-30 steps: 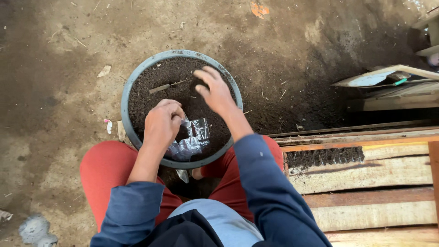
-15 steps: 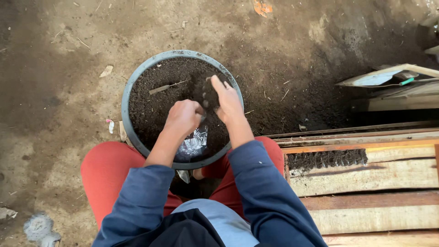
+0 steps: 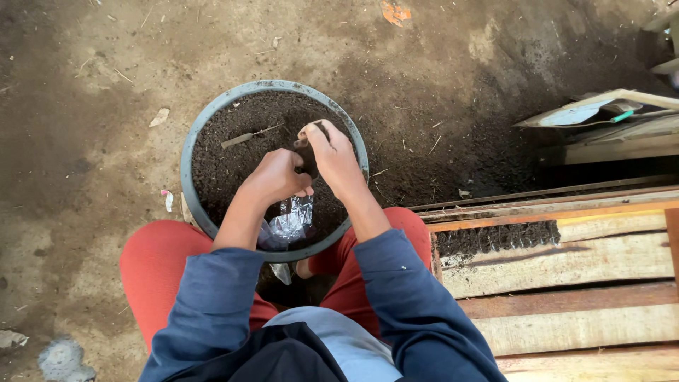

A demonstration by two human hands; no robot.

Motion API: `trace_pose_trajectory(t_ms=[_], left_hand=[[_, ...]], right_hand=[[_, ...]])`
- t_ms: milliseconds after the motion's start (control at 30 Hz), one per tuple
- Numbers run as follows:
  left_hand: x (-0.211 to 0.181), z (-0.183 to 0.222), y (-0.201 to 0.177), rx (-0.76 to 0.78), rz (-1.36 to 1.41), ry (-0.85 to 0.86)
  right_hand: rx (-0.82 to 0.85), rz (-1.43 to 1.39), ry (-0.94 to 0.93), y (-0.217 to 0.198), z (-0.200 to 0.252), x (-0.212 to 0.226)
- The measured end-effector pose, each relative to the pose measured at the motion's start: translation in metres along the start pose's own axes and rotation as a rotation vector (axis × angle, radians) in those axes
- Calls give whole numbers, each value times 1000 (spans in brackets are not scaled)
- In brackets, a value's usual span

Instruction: The person sits on the ground with a bucket of soil on their lap and fills small plastic bags with soil by hand. They repeatedly scoop soil from the bucket, pack it into the bags, and place the filled bags onto a wooden pallet to the right.

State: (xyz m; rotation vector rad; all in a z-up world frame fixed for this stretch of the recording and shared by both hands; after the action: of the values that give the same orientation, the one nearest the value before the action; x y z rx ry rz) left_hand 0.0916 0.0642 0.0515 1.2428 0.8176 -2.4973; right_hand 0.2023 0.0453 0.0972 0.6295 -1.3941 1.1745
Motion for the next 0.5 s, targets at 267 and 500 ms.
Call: trace_pose_trajectory(t_ms=[267,500], left_hand=[[9,-2,-11,-16,92,-4],[-11,16,-23,-118,343,192]], right_hand=[[382,508,-227,11,33,53],[372,647,-21,13,25,-3]])
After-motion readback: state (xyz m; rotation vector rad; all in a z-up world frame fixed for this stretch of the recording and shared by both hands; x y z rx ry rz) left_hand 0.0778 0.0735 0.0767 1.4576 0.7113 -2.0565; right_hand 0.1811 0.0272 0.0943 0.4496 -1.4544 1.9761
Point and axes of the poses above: each hand's wrist, its own z-axis away from the middle knuckle, its own y-axis out of the palm, x = y × z, the point moved 8 cm from there along -z, towards the middle knuckle, and after that the axes turned 1 degree about -x, right-handed, at the moved point
